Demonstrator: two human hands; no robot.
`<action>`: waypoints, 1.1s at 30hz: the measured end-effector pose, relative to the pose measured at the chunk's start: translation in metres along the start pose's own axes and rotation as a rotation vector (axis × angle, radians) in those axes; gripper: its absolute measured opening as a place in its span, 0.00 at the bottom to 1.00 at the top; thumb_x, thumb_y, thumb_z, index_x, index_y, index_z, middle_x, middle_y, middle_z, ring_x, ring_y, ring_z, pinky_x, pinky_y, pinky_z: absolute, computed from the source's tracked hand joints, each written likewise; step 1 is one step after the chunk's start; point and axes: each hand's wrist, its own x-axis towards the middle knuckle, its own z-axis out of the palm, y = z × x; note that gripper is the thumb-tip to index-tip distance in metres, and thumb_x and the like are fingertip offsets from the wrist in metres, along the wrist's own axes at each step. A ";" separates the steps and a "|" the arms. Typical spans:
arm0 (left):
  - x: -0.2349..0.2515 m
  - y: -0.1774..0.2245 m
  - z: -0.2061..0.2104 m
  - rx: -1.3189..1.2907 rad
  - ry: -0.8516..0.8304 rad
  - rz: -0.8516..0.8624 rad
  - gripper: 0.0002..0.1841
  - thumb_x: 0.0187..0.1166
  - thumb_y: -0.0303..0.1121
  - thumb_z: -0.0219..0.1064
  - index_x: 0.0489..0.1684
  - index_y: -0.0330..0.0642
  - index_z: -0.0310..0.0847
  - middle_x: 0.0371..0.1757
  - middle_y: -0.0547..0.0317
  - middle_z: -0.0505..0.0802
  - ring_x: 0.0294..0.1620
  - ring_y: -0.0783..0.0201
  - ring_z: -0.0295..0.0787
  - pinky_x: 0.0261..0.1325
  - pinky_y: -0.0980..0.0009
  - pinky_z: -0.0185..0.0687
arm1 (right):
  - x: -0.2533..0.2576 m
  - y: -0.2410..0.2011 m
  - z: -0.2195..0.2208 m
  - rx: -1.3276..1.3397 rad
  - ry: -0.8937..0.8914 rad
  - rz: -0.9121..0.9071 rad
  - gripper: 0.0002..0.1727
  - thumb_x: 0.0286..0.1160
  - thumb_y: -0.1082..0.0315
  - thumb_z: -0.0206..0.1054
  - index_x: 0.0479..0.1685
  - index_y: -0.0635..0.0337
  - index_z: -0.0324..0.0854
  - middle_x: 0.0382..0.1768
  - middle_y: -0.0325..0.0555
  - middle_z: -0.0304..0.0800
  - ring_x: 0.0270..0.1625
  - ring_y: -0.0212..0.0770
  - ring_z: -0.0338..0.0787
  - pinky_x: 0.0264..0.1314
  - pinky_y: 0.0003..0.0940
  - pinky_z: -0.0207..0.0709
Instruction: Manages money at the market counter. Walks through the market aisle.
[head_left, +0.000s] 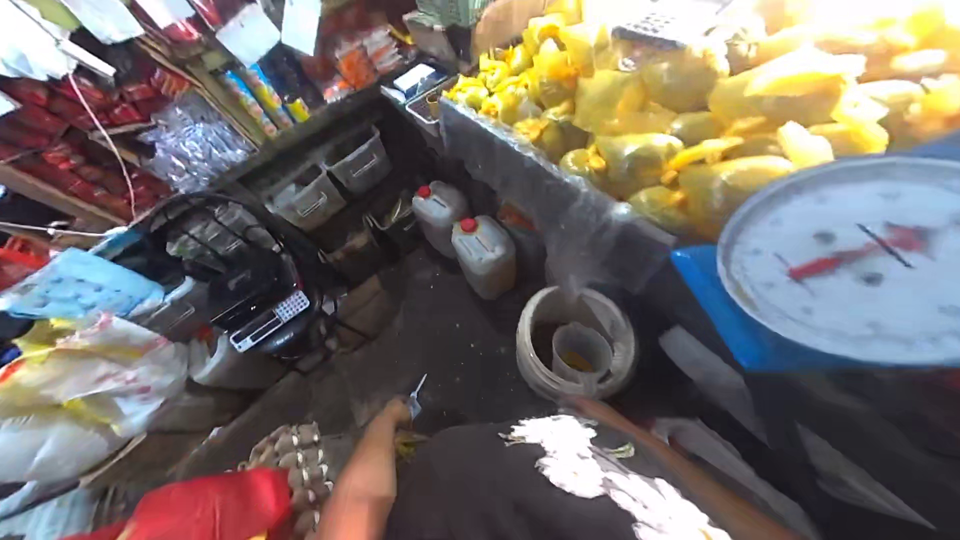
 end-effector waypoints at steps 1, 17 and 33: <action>0.017 0.000 -0.032 0.025 0.003 0.008 0.35 0.77 0.39 0.74 0.83 0.35 0.68 0.76 0.34 0.81 0.78 0.40 0.77 0.80 0.42 0.70 | 0.024 -0.016 -0.003 0.010 -0.035 -0.019 0.24 0.91 0.62 0.60 0.77 0.68 0.76 0.75 0.66 0.81 0.80 0.60 0.78 0.88 0.52 0.62; 0.187 0.077 -0.421 0.232 0.151 0.192 0.24 0.80 0.32 0.67 0.76 0.37 0.78 0.74 0.35 0.84 0.77 0.39 0.79 0.80 0.39 0.70 | 0.291 -0.376 -0.353 -0.209 0.565 -0.344 0.22 0.93 0.62 0.52 0.76 0.63 0.79 0.74 0.62 0.81 0.79 0.57 0.79 0.84 0.54 0.68; 0.230 0.442 -0.813 -0.683 0.069 1.048 0.21 0.81 0.17 0.58 0.73 0.34 0.77 0.63 0.46 0.88 0.50 0.62 0.89 0.54 0.65 0.86 | 0.415 -0.493 -0.473 -0.155 1.133 0.453 0.28 0.92 0.49 0.49 0.63 0.65 0.83 0.55 0.70 0.90 0.63 0.70 0.89 0.61 0.70 0.78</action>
